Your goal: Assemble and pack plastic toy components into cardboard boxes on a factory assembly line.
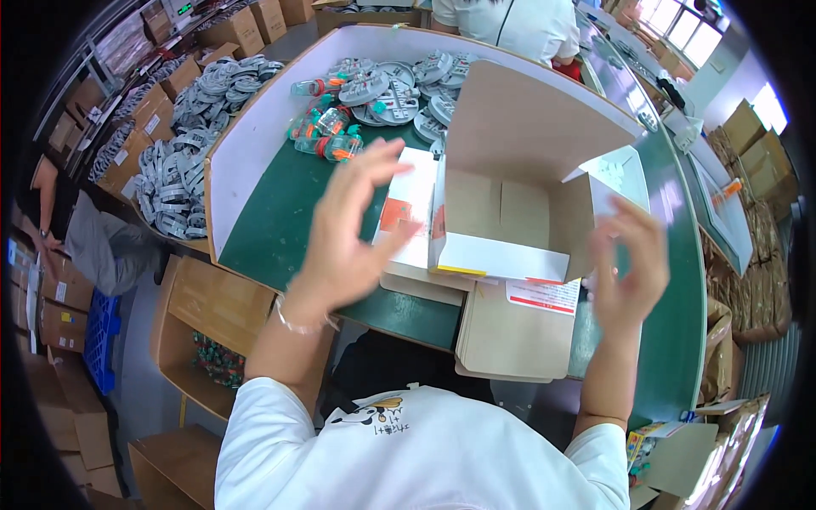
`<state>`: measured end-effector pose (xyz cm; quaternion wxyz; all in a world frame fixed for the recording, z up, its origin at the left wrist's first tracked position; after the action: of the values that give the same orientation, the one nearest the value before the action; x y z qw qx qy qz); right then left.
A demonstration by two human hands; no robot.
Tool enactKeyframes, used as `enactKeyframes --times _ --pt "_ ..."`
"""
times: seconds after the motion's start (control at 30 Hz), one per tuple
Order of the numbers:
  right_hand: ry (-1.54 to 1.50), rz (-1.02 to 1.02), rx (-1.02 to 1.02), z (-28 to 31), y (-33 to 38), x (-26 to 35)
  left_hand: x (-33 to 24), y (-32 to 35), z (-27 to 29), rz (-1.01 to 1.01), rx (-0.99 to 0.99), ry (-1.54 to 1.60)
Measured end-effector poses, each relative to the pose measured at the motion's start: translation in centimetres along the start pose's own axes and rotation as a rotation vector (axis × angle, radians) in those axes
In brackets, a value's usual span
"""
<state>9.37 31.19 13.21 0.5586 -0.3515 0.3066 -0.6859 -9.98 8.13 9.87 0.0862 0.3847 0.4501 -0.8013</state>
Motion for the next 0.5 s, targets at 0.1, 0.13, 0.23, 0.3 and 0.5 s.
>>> enactKeyframes --times 0.1,0.13,0.23,0.3,0.5 --pt "0.007 -0.261 -0.137 -2.0 -2.7 -6.8 5.3 -4.6 2.6 0.096 -0.03 -0.192" --pt "0.025 -0.32 -0.12 -3.4 -3.6 -8.8 7.8 -5.7 3.5 0.184 -0.05 -0.213" --pt "0.261 -0.38 0.222 -8.3 -4.7 -16.2 17.8 -8.5 5.3 0.38 -0.213 -0.199" --pt "0.376 -0.407 0.368 -11.2 -4.5 -21.0 22.0 -10.4 5.7 0.462 -0.264 -0.235" --pt "0.222 -0.195 0.673 -19.7 0.2 -32.4 28.1 -14.2 5.2 0.768 -0.351 -0.513"
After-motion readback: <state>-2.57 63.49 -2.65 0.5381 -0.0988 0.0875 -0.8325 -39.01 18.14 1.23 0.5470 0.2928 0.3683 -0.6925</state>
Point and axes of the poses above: each hand's wrist, its own y-axis away from the middle knuckle, its own z-axis out of the back of the hand, x = y × z, the point moved 2 cm from there along -y, towards the middle knuckle, and after that the axes turned 14 degrees about y, right-handed, at the moved point
